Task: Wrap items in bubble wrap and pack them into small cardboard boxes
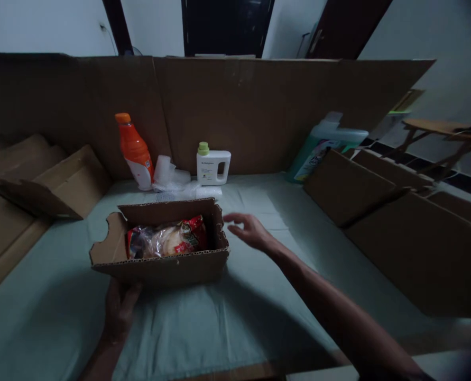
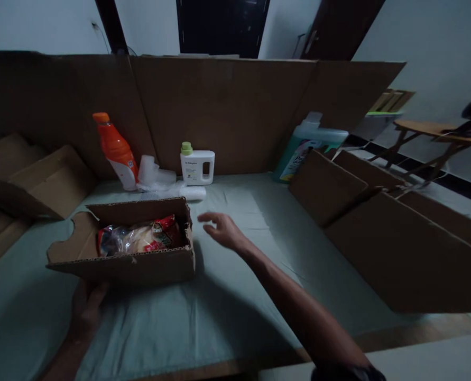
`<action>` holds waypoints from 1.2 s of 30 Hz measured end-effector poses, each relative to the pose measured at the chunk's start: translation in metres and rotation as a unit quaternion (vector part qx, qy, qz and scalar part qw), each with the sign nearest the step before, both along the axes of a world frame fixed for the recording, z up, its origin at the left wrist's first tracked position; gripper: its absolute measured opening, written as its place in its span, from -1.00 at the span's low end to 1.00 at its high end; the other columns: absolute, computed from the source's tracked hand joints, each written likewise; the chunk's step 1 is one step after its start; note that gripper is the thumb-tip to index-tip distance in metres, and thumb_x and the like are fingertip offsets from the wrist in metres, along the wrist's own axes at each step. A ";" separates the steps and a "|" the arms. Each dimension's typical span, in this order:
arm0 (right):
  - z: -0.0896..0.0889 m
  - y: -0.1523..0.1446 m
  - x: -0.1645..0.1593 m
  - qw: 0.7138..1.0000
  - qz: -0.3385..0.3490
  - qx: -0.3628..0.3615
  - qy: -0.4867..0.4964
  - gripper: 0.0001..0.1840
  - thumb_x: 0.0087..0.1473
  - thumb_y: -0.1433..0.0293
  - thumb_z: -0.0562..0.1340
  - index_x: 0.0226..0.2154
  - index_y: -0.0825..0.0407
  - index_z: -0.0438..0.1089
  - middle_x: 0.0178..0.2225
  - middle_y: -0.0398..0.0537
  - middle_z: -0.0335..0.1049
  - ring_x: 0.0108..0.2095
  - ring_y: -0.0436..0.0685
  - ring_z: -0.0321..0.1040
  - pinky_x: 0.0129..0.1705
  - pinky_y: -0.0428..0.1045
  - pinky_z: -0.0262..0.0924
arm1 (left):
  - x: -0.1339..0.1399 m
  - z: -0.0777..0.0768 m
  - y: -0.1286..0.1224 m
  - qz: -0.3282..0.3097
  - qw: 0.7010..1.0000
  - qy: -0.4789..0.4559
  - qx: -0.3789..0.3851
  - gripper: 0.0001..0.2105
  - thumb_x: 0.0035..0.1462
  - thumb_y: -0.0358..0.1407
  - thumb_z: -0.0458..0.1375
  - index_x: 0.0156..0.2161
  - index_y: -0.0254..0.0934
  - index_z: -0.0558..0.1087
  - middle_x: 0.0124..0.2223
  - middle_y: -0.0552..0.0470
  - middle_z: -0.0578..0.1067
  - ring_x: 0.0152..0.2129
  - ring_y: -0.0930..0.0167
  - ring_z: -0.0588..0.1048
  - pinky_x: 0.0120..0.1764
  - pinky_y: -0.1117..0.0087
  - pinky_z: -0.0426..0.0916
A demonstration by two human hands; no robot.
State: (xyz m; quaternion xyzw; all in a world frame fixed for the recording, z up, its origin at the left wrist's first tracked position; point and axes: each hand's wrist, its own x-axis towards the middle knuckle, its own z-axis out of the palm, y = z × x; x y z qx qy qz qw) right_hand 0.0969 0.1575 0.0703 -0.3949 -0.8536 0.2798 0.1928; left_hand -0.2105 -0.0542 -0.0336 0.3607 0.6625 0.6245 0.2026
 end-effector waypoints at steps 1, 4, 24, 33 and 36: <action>0.003 0.023 -0.012 0.997 -0.050 0.047 -0.045 -0.53 0.14 0.51 0.20 0.11 0.02 0.43 0.05 0.03 0.50 0.05 0.21 0.43 0.07 0.11 0.33 | 0.001 -0.001 0.001 -0.004 1.000 -0.002 0.005 -0.40 -0.06 0.01 0.33 0.02 -0.35 0.44 -0.15 -0.07 0.55 -0.08 0.12 0.51 0.00 0.20 0.41; 0.002 0.082 -0.051 0.982 -0.125 0.108 -0.094 -0.22 0.00 0.52 0.33 0.29 0.04 0.23 0.28 0.19 0.26 0.27 0.39 0.18 0.22 0.27 0.14 | 0.013 0.001 0.004 -0.005 1.000 -0.001 0.021 -0.38 0.00 -0.01 0.32 0.11 -0.32 0.42 -0.13 -0.06 0.56 -0.10 0.15 0.52 0.01 0.21 0.40; -0.015 -0.053 0.063 0.982 -0.113 -0.065 0.138 -0.32 0.11 -0.02 0.29 0.17 0.00 0.38 0.12 0.16 0.41 0.07 0.34 0.37 -0.03 0.19 0.32 | 0.010 0.009 0.007 -0.025 0.999 0.006 0.035 -0.42 -0.05 -0.07 0.34 0.05 -0.32 0.41 -0.09 -0.09 0.50 -0.09 0.18 0.48 0.04 0.17 0.38; -0.051 -0.100 -0.017 0.963 0.033 -0.105 0.245 -0.23 0.13 0.03 0.27 0.29 0.01 0.21 0.20 0.13 0.32 0.10 0.31 0.32 0.01 0.17 0.32 | 0.029 0.028 0.002 -0.042 0.999 0.006 0.010 -0.37 -0.01 -0.09 0.32 0.14 -0.31 0.34 0.00 -0.11 0.46 -0.01 0.17 0.44 0.17 0.10 0.26; -0.039 -0.075 0.008 0.980 0.051 -0.047 0.186 -0.40 0.10 0.08 0.31 0.14 -0.01 0.40 0.18 0.11 0.36 0.16 0.33 0.30 0.19 0.27 0.17 | 0.030 0.026 -0.003 -0.038 0.999 0.003 0.025 -0.38 0.02 -0.10 0.31 0.16 -0.30 0.32 0.04 -0.12 0.46 0.02 0.18 0.44 0.19 0.11 0.25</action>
